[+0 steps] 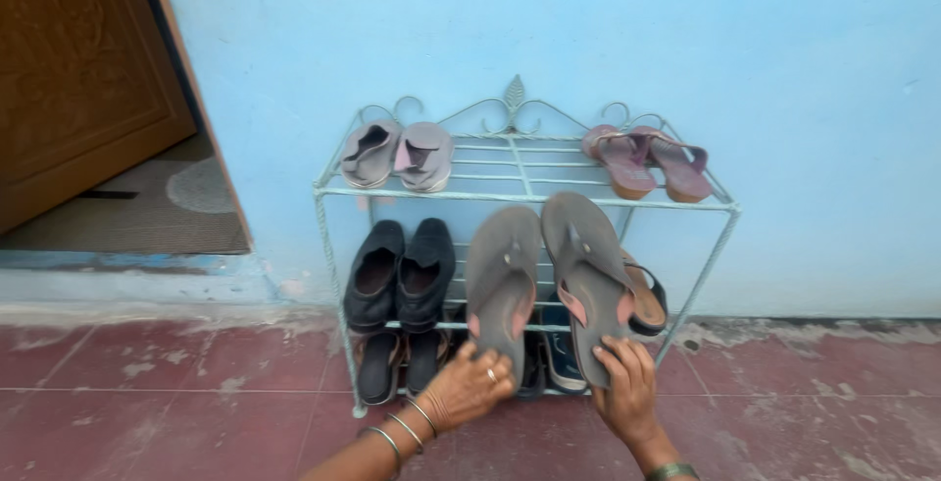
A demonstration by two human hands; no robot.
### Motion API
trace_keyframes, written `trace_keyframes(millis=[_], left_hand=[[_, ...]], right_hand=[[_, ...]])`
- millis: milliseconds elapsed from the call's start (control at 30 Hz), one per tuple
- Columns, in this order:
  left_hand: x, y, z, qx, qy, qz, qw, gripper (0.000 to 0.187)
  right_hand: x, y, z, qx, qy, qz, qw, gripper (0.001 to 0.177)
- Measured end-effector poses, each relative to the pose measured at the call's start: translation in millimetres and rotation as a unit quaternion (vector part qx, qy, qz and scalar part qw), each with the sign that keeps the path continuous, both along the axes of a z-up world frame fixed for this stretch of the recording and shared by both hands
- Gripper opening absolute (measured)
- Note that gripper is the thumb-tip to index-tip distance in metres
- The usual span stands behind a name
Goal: The person rearranges multiple pairs of shoes on a two-tier metal shoe rack. They pick up shoes from the lower and upper shelves, reposition them, and place them back in an organized manner. The task involves handling flip-flops, sandals, and closed shoes.
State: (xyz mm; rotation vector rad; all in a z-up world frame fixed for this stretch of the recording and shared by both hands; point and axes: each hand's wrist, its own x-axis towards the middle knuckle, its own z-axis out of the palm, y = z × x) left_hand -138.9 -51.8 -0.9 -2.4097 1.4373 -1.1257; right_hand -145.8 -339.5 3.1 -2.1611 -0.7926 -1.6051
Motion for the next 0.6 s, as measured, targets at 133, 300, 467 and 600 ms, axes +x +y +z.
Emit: trace_keyframes(millis=[133,300,467,600], left_hand=[[-2,-3,-52,0.077,0.110,-0.002,0.991,0.018],[35,-20,-55,0.099,0.090,0.081,0.988,0.019],[56,-34,-34,0.071,0.088,0.130,0.985,0.018],[92,-40,-25,0.055,0.098,0.186,0.976,0.023]], right_hand=[[-6,6,-28,0.022,0.082,0.046,0.995,0.059],[26,35,-22,-0.018,0.174,0.026,0.984,0.062],[85,41,-23,-0.054,0.239,-0.080,0.966,0.060],[113,53,-37,-0.102,0.396,-0.095,0.908,0.060]])
